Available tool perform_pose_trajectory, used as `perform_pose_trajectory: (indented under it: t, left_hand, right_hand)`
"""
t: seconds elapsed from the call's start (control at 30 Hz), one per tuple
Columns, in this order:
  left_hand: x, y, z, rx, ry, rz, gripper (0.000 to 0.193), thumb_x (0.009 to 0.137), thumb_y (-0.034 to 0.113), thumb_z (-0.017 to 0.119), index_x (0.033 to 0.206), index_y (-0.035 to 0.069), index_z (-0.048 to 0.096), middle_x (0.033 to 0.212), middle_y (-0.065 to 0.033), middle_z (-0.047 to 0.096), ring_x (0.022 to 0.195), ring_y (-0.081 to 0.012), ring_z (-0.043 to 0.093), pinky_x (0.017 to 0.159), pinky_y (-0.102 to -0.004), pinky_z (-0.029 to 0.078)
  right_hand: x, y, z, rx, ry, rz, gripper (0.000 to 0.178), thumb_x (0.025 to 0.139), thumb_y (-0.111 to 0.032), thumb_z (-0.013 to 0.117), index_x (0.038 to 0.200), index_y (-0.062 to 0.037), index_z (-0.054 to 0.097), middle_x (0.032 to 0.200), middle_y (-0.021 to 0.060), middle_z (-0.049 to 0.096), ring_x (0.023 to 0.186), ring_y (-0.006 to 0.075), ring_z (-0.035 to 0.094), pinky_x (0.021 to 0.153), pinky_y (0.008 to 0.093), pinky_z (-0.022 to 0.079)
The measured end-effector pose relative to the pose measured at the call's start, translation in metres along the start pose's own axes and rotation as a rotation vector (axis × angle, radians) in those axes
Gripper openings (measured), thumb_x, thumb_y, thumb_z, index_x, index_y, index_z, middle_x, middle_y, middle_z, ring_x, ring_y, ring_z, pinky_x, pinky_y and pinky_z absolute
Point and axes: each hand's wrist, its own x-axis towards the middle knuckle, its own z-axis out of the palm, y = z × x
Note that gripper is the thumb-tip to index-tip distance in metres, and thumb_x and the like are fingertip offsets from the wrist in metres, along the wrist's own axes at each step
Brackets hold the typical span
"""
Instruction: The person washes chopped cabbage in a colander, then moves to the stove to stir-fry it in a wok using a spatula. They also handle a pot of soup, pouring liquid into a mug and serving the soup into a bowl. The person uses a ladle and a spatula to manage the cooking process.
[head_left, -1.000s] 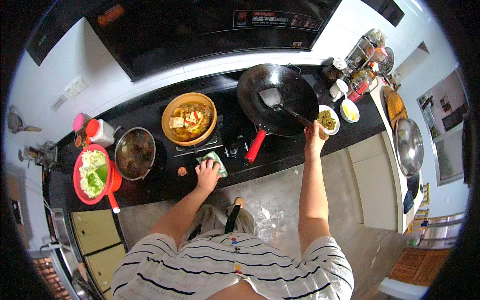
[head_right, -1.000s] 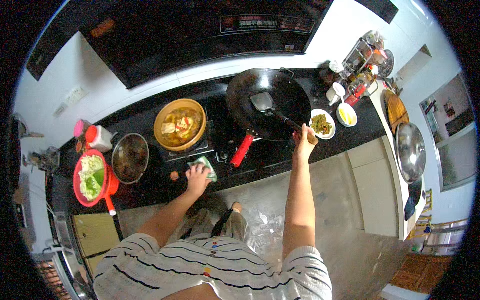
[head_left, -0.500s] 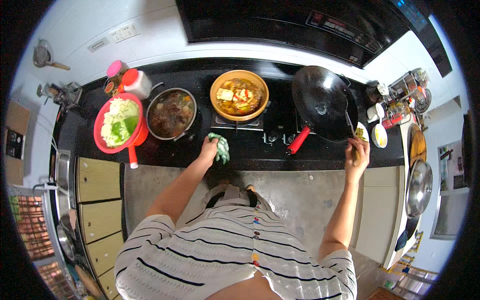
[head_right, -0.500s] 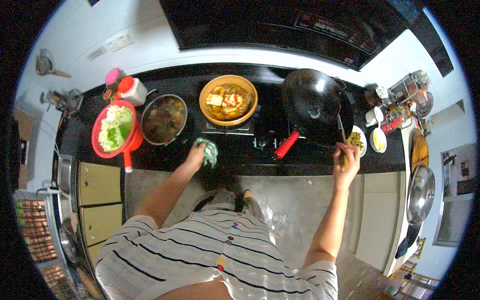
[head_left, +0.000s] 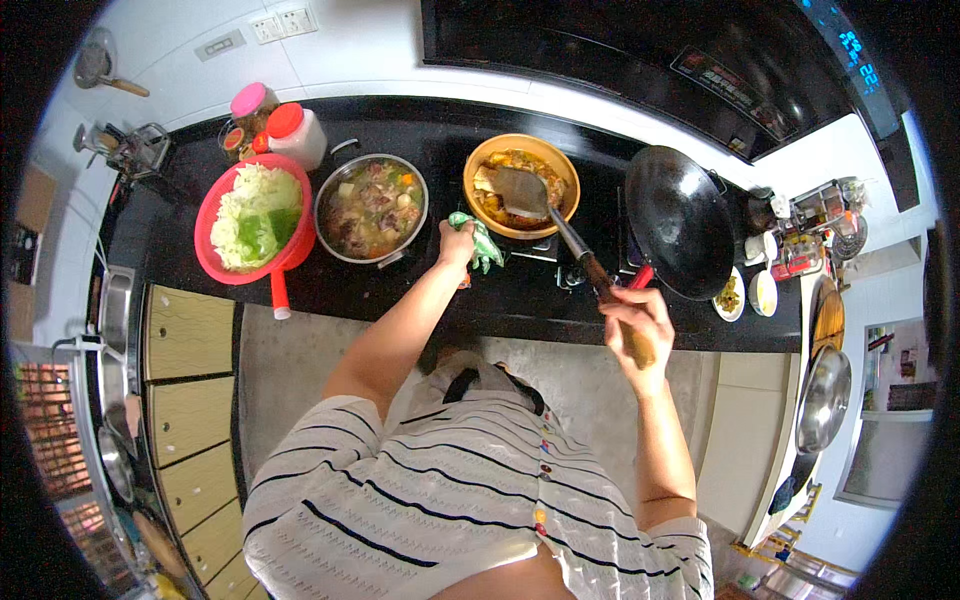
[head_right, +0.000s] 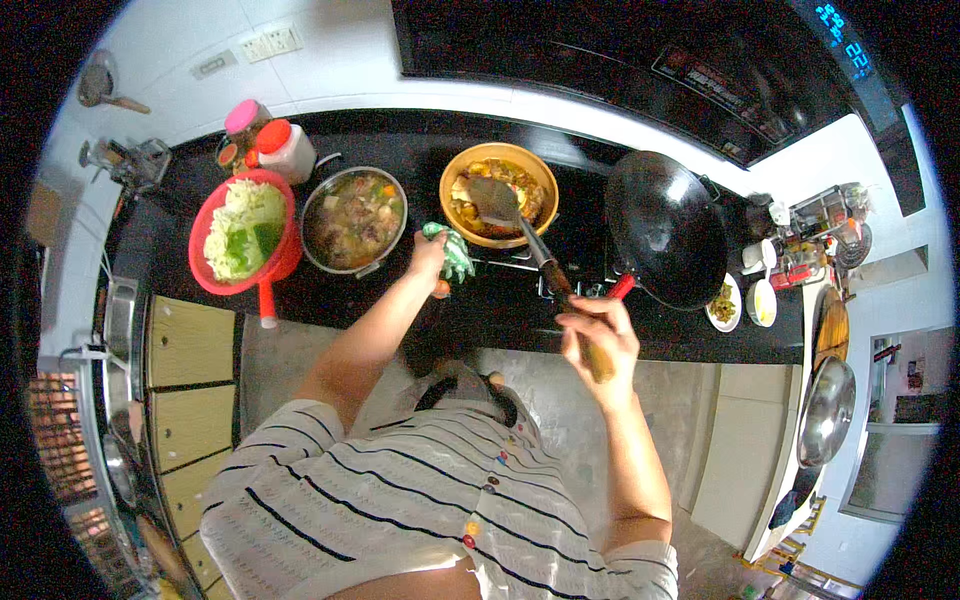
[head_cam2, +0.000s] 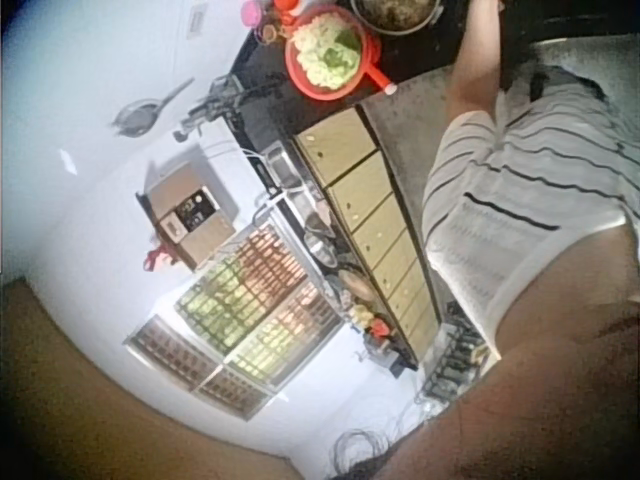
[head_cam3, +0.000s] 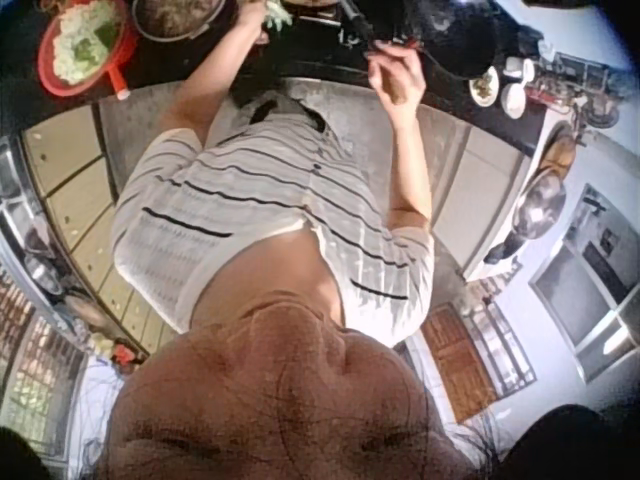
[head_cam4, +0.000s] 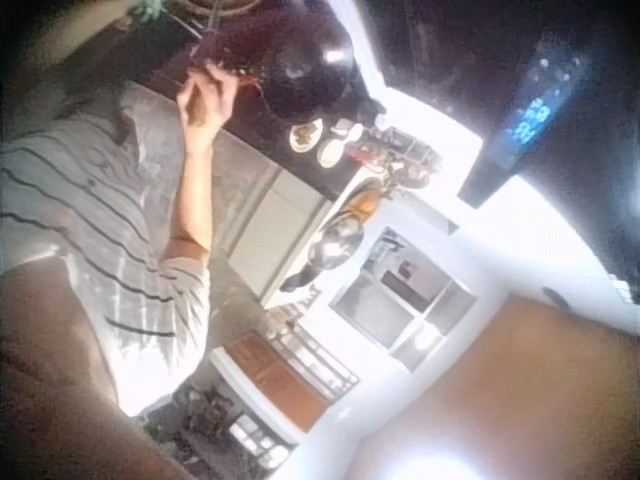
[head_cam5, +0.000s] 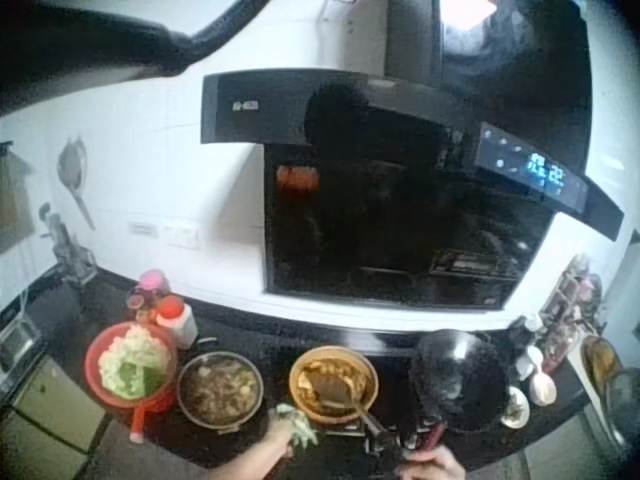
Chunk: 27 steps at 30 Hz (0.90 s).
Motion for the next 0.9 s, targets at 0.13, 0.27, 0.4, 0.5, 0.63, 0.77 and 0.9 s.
perform_pose_trajectory:
  t: [0.13, 0.27, 0.4, 0.5, 0.63, 0.77, 0.9]
  left_hand:
    - [0.004, -0.003, 0.003, -0.115, -0.06, -0.032, 0.03, 0.096, 0.017, 0.052, 0.12, 0.005, 0.038, 0.11, -0.0101, 0.054, 0.095, -0.0202, 0.056, 0.08, -0.0377, 0.046]
    - [0.001, -0.004, 0.003, -0.199, -0.044, -0.021, 0.027, 0.095, 0.019, 0.054, 0.112, 0.004, 0.04, 0.097, -0.0094, 0.056, 0.083, -0.0187, 0.057, 0.068, -0.034, 0.047]
    - [-0.008, 0.004, 0.007, -0.222, 0.007, -0.051, 0.034, 0.097, 0.03, 0.048, 0.117, 0.004, 0.04, 0.103, -0.0118, 0.055, 0.091, -0.0213, 0.056, 0.077, -0.0361, 0.046]
    - [0.001, 0.0, 0.009, -0.343, 0.028, -0.039, 0.044, 0.098, 0.041, 0.041, 0.122, 0.004, 0.039, 0.111, -0.0134, 0.052, 0.101, -0.0229, 0.053, 0.086, -0.0374, 0.043]
    - [0.006, -0.004, 0.01, -0.348, -0.012, 0.064, 0.046, 0.099, 0.042, 0.043, 0.124, 0.004, 0.039, 0.114, -0.0125, 0.052, 0.103, -0.0226, 0.052, 0.088, -0.0374, 0.043]
    - [0.012, -0.002, 0.011, -0.172, -0.092, 0.019, 0.049, 0.092, 0.035, 0.059, 0.126, 0.007, 0.038, 0.118, -0.0102, 0.054, 0.104, -0.0209, 0.055, 0.091, -0.0406, 0.043]
    - [0.031, -0.014, 0.014, -0.099, -0.052, 0.087, 0.046, 0.088, 0.021, 0.066, 0.122, 0.006, 0.039, 0.106, -0.0115, 0.058, 0.084, -0.0195, 0.061, 0.071, -0.0336, 0.051]
  right_hand:
    - [-0.002, -0.01, 0.025, 0.044, -0.125, 0.029, 0.031, 0.063, 0.01, 0.073, 0.09, -0.0058, 0.07, 0.104, 0.01, 0.06, 0.082, 0.0185, 0.064, 0.07, 0.0262, 0.052]
    - [-0.005, -0.002, 0.03, 0.06, -0.308, 0.148, 0.03, 0.067, 0.007, 0.07, 0.094, -0.0051, 0.068, 0.104, 0.0078, 0.057, 0.073, 0.0169, 0.064, 0.063, 0.0271, 0.053]
    - [-0.01, 0.01, 0.032, -0.003, -0.324, 0.159, 0.026, 0.071, 0.004, 0.067, 0.095, -0.005, 0.067, 0.104, 0.0066, 0.055, 0.07, 0.0153, 0.064, 0.06, 0.0275, 0.053]
    - [-0.009, 0.01, 0.03, 0.024, -0.236, 0.165, 0.03, 0.066, 0.005, 0.069, 0.094, -0.0053, 0.068, 0.105, 0.0074, 0.056, 0.071, 0.0159, 0.065, 0.062, 0.0275, 0.053]
    - [0.006, 0.004, 0.024, -0.115, -0.075, -0.037, 0.039, 0.057, 0.01, 0.073, 0.093, -0.0064, 0.069, 0.104, 0.009, 0.058, 0.078, 0.0189, 0.065, 0.064, 0.0273, 0.054]
    - [0.023, 0.032, 0.033, -0.226, -0.049, -0.063, 0.036, 0.059, 0.01, 0.073, 0.09, -0.0056, 0.067, 0.102, 0.0097, 0.059, 0.081, 0.0206, 0.065, 0.066, 0.0289, 0.054]
    - [0.027, 0.05, 0.048, -0.188, -0.036, -0.002, 0.027, 0.062, 0.01, 0.071, 0.085, -0.0042, 0.067, 0.102, 0.0093, 0.059, 0.086, 0.0224, 0.065, 0.071, 0.0289, 0.054]
